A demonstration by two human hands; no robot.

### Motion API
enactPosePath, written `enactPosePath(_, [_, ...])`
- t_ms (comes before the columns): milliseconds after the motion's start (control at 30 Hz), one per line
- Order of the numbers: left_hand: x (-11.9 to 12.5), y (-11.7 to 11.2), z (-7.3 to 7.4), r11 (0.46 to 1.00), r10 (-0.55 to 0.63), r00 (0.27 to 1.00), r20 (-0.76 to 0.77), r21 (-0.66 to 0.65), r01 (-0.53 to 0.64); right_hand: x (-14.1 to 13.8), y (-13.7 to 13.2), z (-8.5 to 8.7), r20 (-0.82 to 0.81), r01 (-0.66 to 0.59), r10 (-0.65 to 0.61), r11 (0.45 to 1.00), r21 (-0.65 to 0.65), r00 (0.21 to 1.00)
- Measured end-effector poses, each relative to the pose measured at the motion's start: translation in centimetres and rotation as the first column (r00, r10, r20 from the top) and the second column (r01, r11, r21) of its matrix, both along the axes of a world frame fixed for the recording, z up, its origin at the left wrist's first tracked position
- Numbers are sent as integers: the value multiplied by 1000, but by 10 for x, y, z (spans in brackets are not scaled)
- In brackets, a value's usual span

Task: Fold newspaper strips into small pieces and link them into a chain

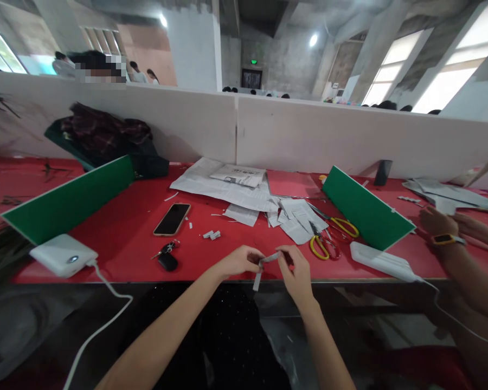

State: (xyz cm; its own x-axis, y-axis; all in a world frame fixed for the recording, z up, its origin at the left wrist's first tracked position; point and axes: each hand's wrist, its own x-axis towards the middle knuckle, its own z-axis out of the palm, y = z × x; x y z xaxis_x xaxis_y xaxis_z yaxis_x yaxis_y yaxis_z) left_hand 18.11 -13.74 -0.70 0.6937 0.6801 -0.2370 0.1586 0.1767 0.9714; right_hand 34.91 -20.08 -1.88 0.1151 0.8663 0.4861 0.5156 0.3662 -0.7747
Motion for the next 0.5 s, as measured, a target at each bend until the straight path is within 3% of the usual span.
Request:
enactPosePath(100, [1, -3, 2, 997, -74, 997, -22, 10, 74, 2, 9, 2, 25, -46, 47, 999, -23, 999])
enactPosePath(333, [5, -5, 0, 1000, 20, 999, -50, 8, -20, 5, 24, 4, 67, -199, 204, 977, -73, 977])
enactPosePath(500, [6, -5, -2, 1000, 2, 1000, -7, -16, -3, 5, 26, 0, -75, -233, 227, 967, -100, 971])
